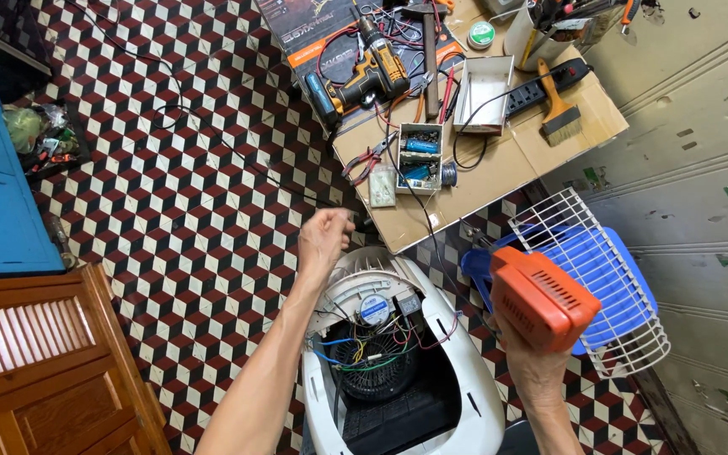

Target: Repairing the electrical components and wiring of an air cooler appliance using soldering and diagnostic tools.

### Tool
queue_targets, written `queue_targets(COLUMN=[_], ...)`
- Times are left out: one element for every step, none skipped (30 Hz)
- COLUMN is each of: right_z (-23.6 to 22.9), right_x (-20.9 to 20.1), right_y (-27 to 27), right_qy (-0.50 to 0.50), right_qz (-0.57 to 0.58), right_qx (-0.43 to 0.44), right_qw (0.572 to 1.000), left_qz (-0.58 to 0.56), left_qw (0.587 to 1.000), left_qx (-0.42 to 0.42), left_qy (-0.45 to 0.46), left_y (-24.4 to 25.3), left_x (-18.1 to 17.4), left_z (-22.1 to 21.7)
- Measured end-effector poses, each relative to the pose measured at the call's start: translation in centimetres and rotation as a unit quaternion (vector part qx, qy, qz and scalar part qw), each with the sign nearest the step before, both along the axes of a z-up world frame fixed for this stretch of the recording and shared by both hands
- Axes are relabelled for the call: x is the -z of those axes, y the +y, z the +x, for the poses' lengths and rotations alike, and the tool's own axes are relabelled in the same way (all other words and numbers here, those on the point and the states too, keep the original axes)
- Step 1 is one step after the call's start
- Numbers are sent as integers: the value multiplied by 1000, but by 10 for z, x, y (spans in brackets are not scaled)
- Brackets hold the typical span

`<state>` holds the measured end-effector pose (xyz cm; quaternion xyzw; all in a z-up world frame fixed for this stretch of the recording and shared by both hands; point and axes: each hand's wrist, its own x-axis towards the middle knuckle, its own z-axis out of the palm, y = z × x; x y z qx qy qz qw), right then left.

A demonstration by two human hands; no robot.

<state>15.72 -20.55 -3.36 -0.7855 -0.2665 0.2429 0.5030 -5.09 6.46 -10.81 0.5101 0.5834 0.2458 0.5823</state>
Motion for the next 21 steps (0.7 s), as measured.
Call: queue_targets(right_z=[0, 1, 3, 1, 0, 0, -1, -2, -2, 1, 4, 5, 7, 8, 9, 10, 11, 12, 13, 15, 16], right_x=[0, 1, 2, 4, 6, 8, 8, 7, 7, 12, 17, 22, 24, 27, 29, 30, 31, 32, 36, 40, 44], right_y=[-2, -3, -5, -5, -5, -6, -5, -3, -2, -4, -5, -7, -6, -5, -5, -3, -2, -1, -3, -3, -3], right_qy=[0, -29, -58, -56, -40, -25, -24, -67, -110, -111, -118, -124, -123, -61, 2, 4, 4, 4, 6, -109, -222], right_qz=[0, -12, -23, -24, -67, -111, -112, -58, -3, -4, -15, -27, -27, -40, -52, -55, -33, -11, -13, -9, -5], right_qx=[-1, -17, -32, -33, -14, 5, 4, -9, -22, -22, -27, -32, -31, -8, 15, 16, 7, -1, 1, -29, -59], right_qw=[1000, 999, 998, 998, 997, 993, 993, 996, 994, 994, 993, 991, 992, 997, 999, 998, 999, 1000, 1000, 994, 973], left_qz=[0, -27, -55, -56, 5, 65, 64, 70, 76, 75, 73, 71, 70, 89, 108, 106, 30, -46, -48, -41, -34], left_qw=[1000, 998, 991, 991, 987, 978, 978, 975, 971, 971, 966, 960, 959, 953, 946, 946, 935, 916, 915, 894, 870], left_qx=[-1, 26, 52, 51, 85, 119, 119, 141, 163, 163, 175, 188, 189, 201, 214, 216, 254, 290, 293, 317, 341], left_qy=[0, 54, 107, 109, 134, 158, 158, 157, 157, 156, 176, 197, 198, 207, 216, 218, 246, 272, 273, 315, 355], left_y=[0, 1, 2, 5, 9, 12, 17, 21, 26, 32, 38, 44, 53, 60, 67, 72, 76, 81, 82, 84, 86], left_x=[11, 24, 36, 50, 64, 79, 88, 97, 107, 112, 117, 122, 134, 147, 160, 140, 121, 101, 102, 102, 102], left_z=[2, 4, 7, 11, 16, 22, 28, 35, 44, 51, 58, 63, 66, 68, 69, 72, 76, 79, 80, 82, 84])
